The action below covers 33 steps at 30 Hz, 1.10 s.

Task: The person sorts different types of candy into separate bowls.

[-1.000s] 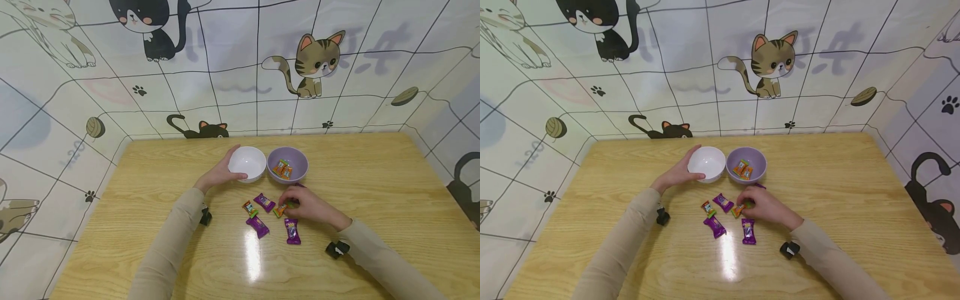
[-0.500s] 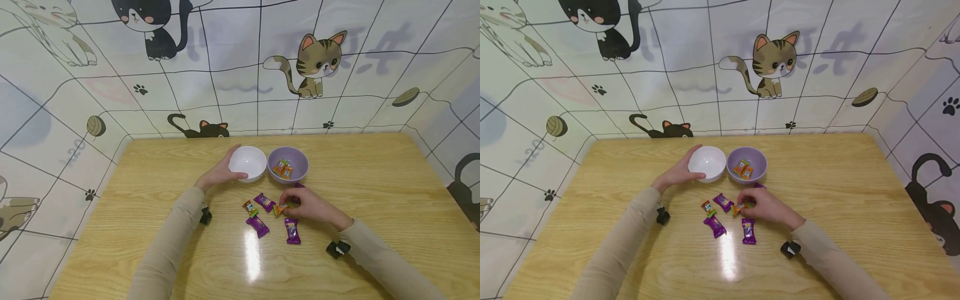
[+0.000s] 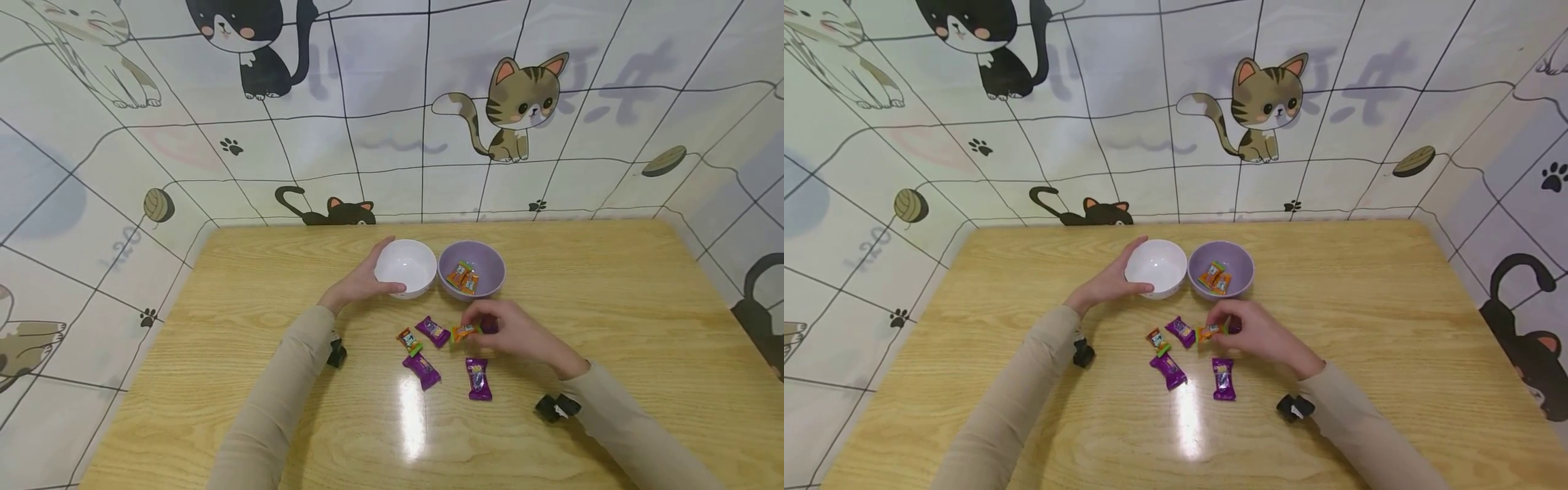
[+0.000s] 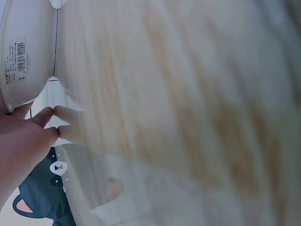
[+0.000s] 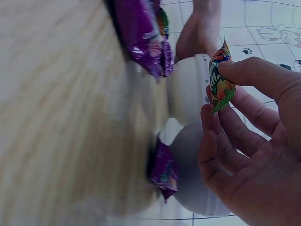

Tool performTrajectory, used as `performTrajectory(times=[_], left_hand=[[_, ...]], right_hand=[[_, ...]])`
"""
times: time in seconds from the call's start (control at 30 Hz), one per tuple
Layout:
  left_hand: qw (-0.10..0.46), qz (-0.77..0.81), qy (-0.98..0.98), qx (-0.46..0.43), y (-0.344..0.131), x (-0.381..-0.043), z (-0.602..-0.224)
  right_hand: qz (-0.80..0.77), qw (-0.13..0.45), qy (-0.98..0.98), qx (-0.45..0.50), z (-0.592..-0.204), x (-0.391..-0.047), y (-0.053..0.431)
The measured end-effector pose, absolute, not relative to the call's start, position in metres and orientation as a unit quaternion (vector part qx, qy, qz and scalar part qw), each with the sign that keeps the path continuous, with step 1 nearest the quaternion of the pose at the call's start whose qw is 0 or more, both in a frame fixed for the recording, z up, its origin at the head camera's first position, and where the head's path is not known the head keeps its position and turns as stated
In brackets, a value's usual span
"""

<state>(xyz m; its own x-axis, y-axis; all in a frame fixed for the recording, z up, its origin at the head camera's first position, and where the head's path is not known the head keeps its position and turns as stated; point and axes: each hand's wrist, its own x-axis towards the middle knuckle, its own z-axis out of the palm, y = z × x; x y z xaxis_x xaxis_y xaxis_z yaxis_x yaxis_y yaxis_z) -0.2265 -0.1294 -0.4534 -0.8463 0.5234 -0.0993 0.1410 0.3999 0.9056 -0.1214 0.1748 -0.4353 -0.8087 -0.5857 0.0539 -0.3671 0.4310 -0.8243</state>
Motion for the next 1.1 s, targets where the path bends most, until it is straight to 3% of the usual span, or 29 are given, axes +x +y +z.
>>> performTrajectory(times=[0.67,1.1], left_hand=[[0.190,0.502,0.821,0.195,-0.128,-0.225,-0.452],[0.197,0.509,0.815,0.195,-0.128,-0.225,-0.451]], right_hand=[[-0.459,0.026,0.843,-0.280,-0.410,-0.132,0.186],[-0.469,0.022,0.853,-0.228,-0.401,-0.155,0.191]])
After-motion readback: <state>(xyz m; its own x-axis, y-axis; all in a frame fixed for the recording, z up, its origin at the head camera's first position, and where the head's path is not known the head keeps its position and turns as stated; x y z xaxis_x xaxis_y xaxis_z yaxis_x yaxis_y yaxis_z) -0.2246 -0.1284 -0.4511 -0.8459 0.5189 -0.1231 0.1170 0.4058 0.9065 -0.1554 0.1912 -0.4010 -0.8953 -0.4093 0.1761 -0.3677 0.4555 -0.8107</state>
